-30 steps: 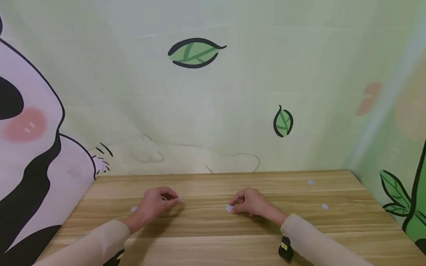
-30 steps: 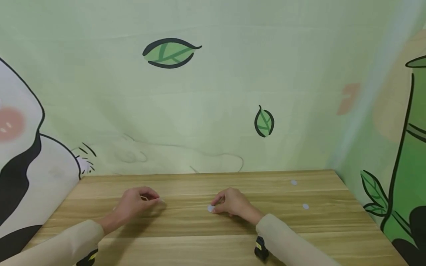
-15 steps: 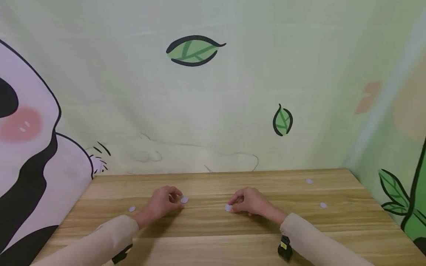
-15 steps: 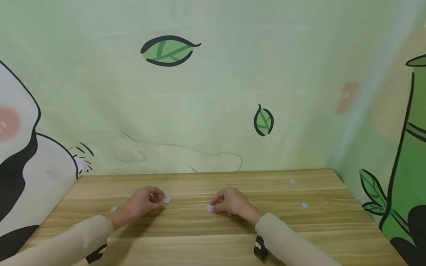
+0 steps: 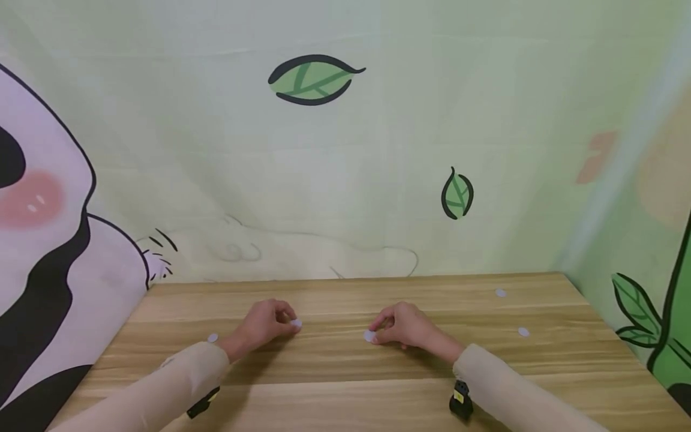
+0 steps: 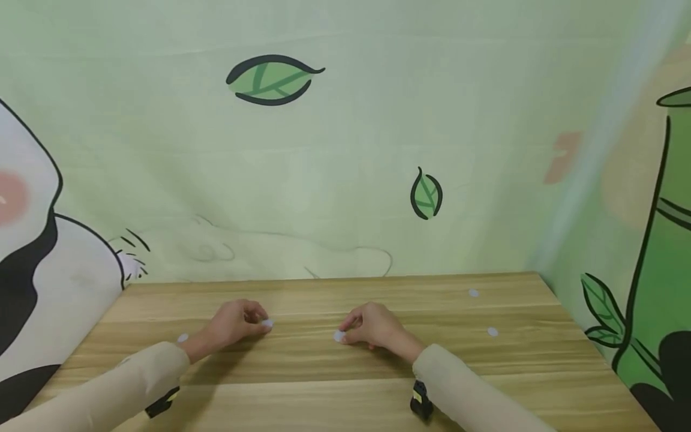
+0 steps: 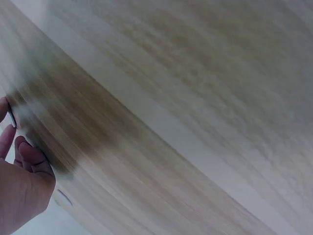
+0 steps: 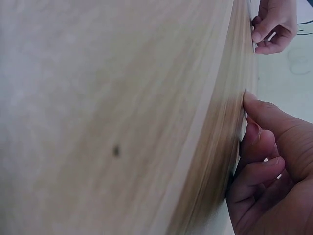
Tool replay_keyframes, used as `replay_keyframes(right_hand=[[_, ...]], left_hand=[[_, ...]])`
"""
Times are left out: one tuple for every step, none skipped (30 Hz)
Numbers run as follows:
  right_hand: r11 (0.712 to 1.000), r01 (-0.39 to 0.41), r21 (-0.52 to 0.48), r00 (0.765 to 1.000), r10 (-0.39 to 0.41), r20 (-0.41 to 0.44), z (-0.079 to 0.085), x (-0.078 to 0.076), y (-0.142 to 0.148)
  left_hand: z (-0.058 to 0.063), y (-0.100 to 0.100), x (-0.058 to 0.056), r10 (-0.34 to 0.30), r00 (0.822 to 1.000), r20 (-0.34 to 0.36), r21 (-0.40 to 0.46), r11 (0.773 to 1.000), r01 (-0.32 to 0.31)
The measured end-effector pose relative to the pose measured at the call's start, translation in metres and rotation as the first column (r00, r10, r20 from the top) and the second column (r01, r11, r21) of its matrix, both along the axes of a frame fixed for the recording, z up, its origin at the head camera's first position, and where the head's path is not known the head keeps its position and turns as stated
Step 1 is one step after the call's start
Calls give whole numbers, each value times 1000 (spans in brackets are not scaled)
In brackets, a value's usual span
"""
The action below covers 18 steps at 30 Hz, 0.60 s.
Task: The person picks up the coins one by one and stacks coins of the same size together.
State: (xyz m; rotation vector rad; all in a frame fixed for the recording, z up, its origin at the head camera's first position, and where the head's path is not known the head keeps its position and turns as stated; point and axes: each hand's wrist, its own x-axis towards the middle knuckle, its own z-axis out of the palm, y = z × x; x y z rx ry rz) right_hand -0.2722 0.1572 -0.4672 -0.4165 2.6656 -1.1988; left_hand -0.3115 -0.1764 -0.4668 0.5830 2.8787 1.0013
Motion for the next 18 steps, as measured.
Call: replay_keyframes(right_hand=[[1000, -1, -1, 1000, 1, 0, 0, 0, 0], [1000, -4, -2, 1000, 4, -5, 0, 0, 0], [1000, -5, -2, 1000, 5, -5, 0, 0, 0], [1000, -6, -4, 1000, 6, -5, 0, 0, 0], [1000, -6, -3, 1000, 6, -5, 0, 0, 0], [1000, -6, -4, 1000, 6, -6, 1, 0, 0], [1000, -5, -4, 1000, 5, -7, 1, 0, 0], [1000, -5, -4, 1000, 5, -8, 1, 0, 0], [1000, -3, -4, 1000, 3, -4, 1, 0, 0], [1000, -2, -5, 1000, 2, -5, 2, 0, 0], [1000, -1, -5, 1000, 1, -4, 2, 1, 0], [1000, -1, -4, 1000, 1, -4, 2, 1, 0], [1000, -2, -3, 1000, 2, -7, 2, 1, 0], [1000, -1, -2, 1000, 1, -8, 2, 1, 0], [1000, 1, 0, 1000, -1, -9, 2, 1, -1], [1000, 4, 3, 1000, -4, -8, 2, 1, -1], [1000, 6, 6, 1000, -5, -7, 2, 1, -2], [1000, 7, 8, 1000, -7, -7, 2, 2, -2]], left_hand=[[1, -2, 1, 15, 1000, -1, -8, 1000, -15], [1, -4, 2, 31, 1000, -4, -19, 999, -31], [2, -6, 4, 47, 999, -1, -27, 999, -47], [2, -8, 4, 61, 998, 4, -33, 998, -61], [3, -10, 5, 70, 997, 14, -34, 997, -69], [3, -12, 5, 71, 997, 23, -36, 997, -71], [3, -14, 6, 63, 998, 32, -30, 998, -62], [3, -16, 6, 43, 998, 41, -22, 999, -42], [3, -19, 6, 15, 999, 51, -12, 1000, -15], [3, -21, 5, -23, 999, 47, -9, 1000, 24], [3, -23, 5, -63, 997, 42, -8, 998, 63], [4, -26, 4, -105, 994, 30, -11, 994, 105], [5, -28, 4, -146, 989, 21, -13, 989, 147], [6, -29, 4, -185, 983, 11, -20, 983, 185], [6, -31, 3, -216, 976, 0, -26, 976, 216], [6, -32, 3, -239, 971, -11, -33, 971, 238], [6, -33, 2, -250, 968, -15, -36, 968, 249], [6, -34, 2, -256, 966, -19, -34, 966, 256]])
